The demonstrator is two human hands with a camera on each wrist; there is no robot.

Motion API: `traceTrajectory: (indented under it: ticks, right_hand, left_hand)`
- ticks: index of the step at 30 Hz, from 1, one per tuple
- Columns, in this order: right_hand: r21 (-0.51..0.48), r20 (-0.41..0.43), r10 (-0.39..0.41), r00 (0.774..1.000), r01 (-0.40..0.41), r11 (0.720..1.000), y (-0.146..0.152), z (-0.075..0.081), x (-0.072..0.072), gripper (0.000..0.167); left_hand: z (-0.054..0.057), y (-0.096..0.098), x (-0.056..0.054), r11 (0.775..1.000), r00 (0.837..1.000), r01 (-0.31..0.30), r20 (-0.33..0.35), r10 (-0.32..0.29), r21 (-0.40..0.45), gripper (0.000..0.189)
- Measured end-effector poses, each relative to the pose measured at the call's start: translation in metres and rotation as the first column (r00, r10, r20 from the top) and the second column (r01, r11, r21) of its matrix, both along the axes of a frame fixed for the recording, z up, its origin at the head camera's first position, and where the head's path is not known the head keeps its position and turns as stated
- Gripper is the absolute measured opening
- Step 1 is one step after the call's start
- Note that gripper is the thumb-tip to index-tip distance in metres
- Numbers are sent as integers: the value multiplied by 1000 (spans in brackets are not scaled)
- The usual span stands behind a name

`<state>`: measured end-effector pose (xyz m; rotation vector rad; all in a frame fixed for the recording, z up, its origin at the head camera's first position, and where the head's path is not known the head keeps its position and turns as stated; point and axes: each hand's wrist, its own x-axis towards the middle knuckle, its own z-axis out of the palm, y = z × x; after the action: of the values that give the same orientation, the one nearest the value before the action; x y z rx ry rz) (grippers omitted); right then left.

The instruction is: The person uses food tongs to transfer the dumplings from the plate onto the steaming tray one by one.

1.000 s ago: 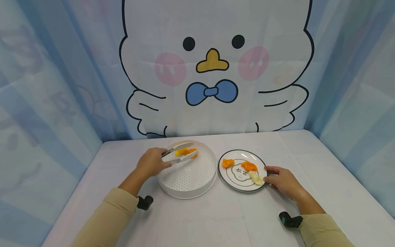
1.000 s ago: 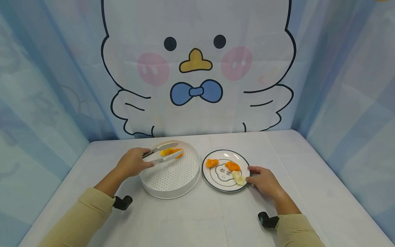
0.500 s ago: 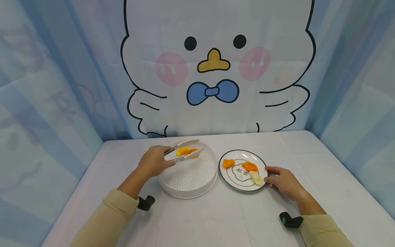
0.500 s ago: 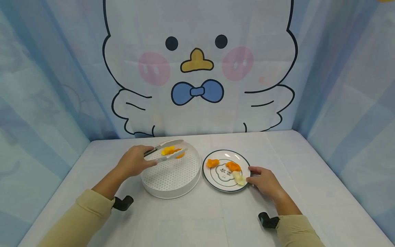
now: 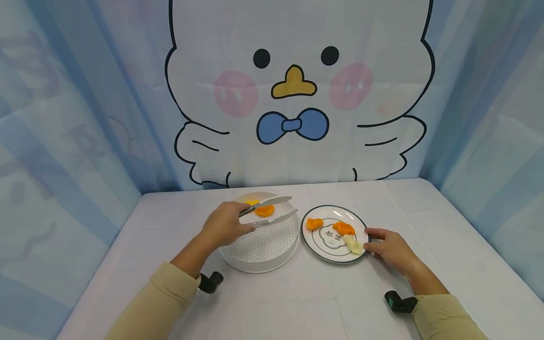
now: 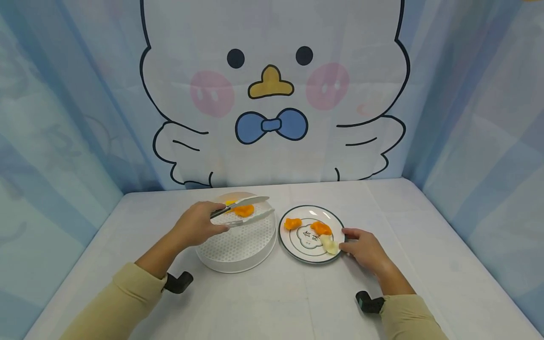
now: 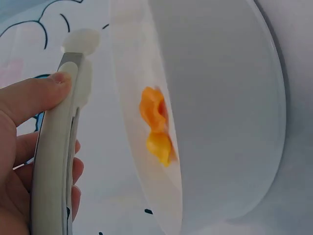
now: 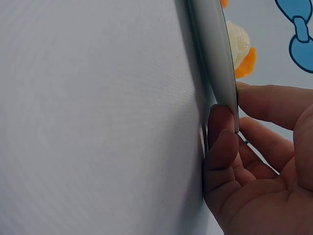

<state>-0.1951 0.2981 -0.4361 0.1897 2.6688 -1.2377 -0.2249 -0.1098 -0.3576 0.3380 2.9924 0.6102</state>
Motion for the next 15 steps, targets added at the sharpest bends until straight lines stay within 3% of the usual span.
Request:
traceTrajectory:
  ticks: [15]
  right_hand:
    - [-2,-4,-2,1000,2,1000,0,0,1,62]
  left_hand:
    - [1,33,-5,988,988,151,-43,-150,27,60]
